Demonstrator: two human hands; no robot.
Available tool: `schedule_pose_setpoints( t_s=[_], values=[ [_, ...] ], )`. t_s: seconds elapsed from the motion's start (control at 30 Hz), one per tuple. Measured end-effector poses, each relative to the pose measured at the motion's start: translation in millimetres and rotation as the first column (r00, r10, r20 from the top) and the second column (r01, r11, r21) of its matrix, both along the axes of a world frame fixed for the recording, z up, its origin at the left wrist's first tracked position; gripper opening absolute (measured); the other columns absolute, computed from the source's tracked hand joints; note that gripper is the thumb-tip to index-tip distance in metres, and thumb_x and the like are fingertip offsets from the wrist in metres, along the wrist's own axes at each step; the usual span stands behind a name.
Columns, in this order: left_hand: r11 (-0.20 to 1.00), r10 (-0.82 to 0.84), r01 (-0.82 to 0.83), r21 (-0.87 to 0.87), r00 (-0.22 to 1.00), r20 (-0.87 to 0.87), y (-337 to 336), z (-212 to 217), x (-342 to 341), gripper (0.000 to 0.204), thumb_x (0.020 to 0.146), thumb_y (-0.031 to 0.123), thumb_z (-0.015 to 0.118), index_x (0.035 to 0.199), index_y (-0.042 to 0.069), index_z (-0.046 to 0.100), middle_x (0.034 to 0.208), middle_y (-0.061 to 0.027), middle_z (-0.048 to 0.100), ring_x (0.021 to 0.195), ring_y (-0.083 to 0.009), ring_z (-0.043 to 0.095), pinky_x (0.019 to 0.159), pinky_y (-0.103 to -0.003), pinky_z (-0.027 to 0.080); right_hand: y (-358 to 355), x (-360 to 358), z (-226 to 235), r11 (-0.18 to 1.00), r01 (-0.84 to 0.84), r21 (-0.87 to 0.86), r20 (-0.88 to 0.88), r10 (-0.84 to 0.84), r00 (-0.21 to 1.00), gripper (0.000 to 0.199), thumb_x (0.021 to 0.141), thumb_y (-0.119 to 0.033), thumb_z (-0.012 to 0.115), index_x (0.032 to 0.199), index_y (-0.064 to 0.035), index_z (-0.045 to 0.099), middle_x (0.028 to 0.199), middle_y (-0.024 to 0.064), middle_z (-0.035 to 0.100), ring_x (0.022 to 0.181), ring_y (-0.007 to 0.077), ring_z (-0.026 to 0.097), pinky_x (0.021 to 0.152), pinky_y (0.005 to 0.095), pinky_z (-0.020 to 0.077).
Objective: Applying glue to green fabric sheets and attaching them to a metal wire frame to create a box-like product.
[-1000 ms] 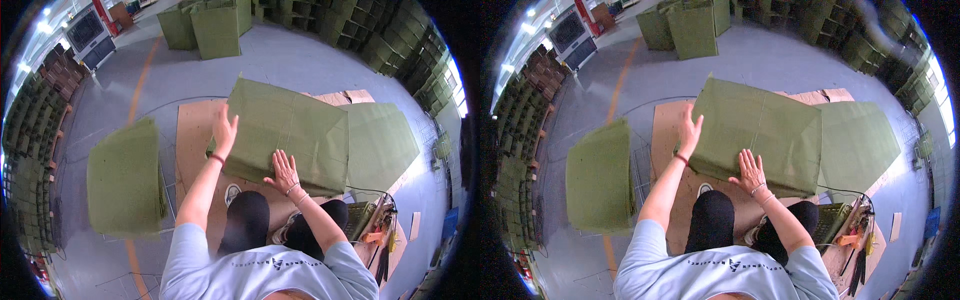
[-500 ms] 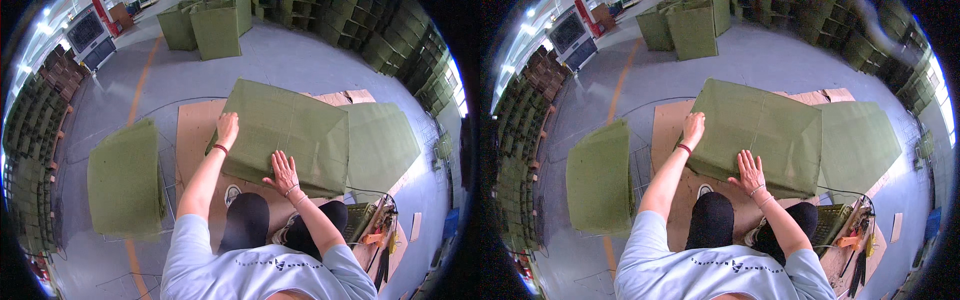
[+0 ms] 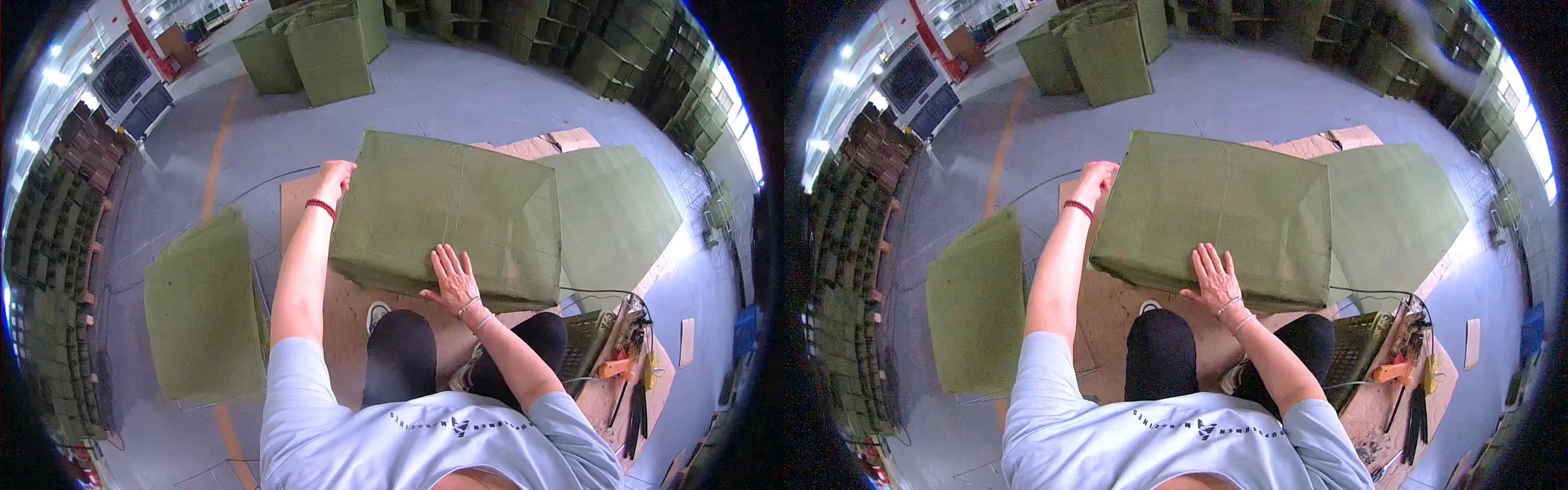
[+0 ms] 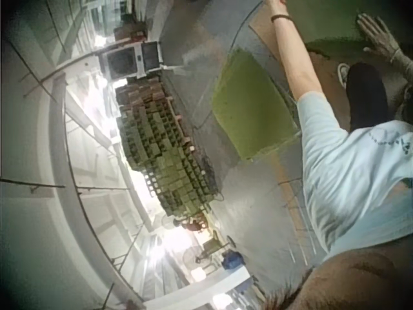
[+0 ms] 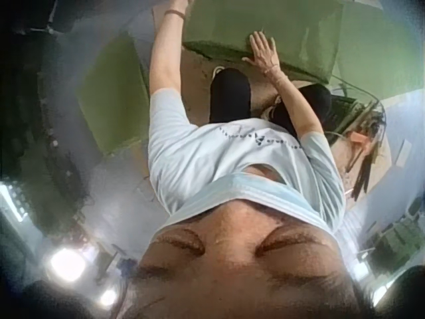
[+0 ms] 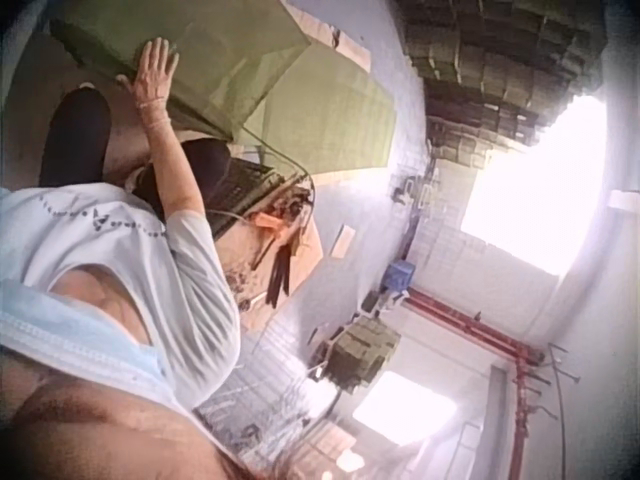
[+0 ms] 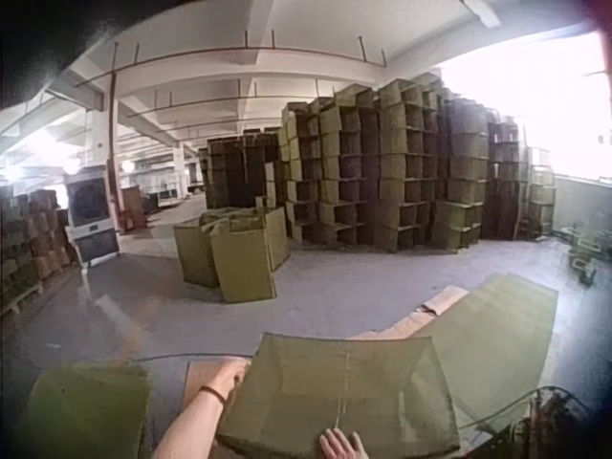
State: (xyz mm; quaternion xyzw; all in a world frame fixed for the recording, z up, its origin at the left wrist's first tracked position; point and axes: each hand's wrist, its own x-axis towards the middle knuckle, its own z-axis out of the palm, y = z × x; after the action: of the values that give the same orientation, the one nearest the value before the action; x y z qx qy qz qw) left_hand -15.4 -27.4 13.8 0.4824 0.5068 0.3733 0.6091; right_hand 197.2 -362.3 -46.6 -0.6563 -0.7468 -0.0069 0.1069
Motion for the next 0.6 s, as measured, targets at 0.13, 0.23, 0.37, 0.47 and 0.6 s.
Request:
schedule_pose_setpoints(
  t_s=[0.13,0.23,0.37,0.47,0.6],
  values=[
    [0.984,-0.176,0.176,-0.009,0.984,-0.005,4.8,24.0,-1.7,0.013,0.088,0.013,0.058,0.093,0.005,0.066,0.065,-0.0006,0.06,0.054,-0.0109,0.057,0.049,-0.023,0.045,7.0,2.6,1.2,1.0,-0.013,-0.001,-0.034,0.013,0.999,0.096,0.081,-0.068,0.047,0.144,0.0005,0.027,0.152,0.0151,0.024,0.143,0.0275,0.017,0.115,0.0514,0.0122],
    [0.989,-0.137,0.141,0.045,0.987,-0.081,-7.9,33.4,-17.8,0.016,0.089,0.02,0.062,0.097,0.007,0.066,0.074,-0.0004,0.064,0.066,-0.0104,0.061,0.062,-0.026,0.049,-0.7,12.6,25.3,0.998,-0.013,0.055,-0.309,0.03,0.95,0.089,0.085,-0.056,0.054,0.145,0.0019,0.023,0.153,0.017,0.023,0.142,0.0295,0.019,0.115,0.0465,0.0157],
    [0.951,-0.189,0.175,0.254,0.981,0.034,-55.0,21.6,-37.4,0.037,0.088,0.027,0.064,0.116,0.005,0.058,0.106,-0.0044,0.064,0.101,-0.0137,0.058,0.092,-0.031,0.044,-66.3,60.5,78.3,0.942,0.214,0.258,-0.601,-0.017,0.799,0.078,0.085,-0.03,0.066,0.144,0.0014,0.026,0.148,0.0189,0.031,0.135,0.0324,0.034,0.11,0.0418,0.0288],
    [0.912,-0.238,0.281,0.298,0.956,-0.174,-67.7,3.3,-30.5,0.039,0.093,0.029,0.055,0.12,0.001,0.055,0.119,-0.0099,0.059,0.114,-0.0189,0.053,0.102,-0.035,0.04,-159.1,113.9,91.8,0.797,0.494,0.348,-0.497,-0.29,0.818,0.07,0.082,-0.018,0.068,0.14,-0.0016,0.034,0.135,0.0197,0.047,0.12,0.034,0.049,0.101,0.0402,0.0409],
    [0.988,-0.126,0.129,0.09,0.991,-0.032,-26.3,-37.6,-20.7,0.022,0.091,0.02,0.062,0.107,0.006,0.065,0.075,0.0031,0.053,0.072,-0.0062,0.05,0.071,-0.025,0.046,-293.0,155.1,56.5,0.377,0.892,0.251,-0.595,-0.667,0.449,0.038,0.084,-0.013,0.065,0.119,-0.0038,0.055,0.106,0.0157,0.063,0.095,0.0301,0.063,0.083,0.0381,0.0507]
  ],
)
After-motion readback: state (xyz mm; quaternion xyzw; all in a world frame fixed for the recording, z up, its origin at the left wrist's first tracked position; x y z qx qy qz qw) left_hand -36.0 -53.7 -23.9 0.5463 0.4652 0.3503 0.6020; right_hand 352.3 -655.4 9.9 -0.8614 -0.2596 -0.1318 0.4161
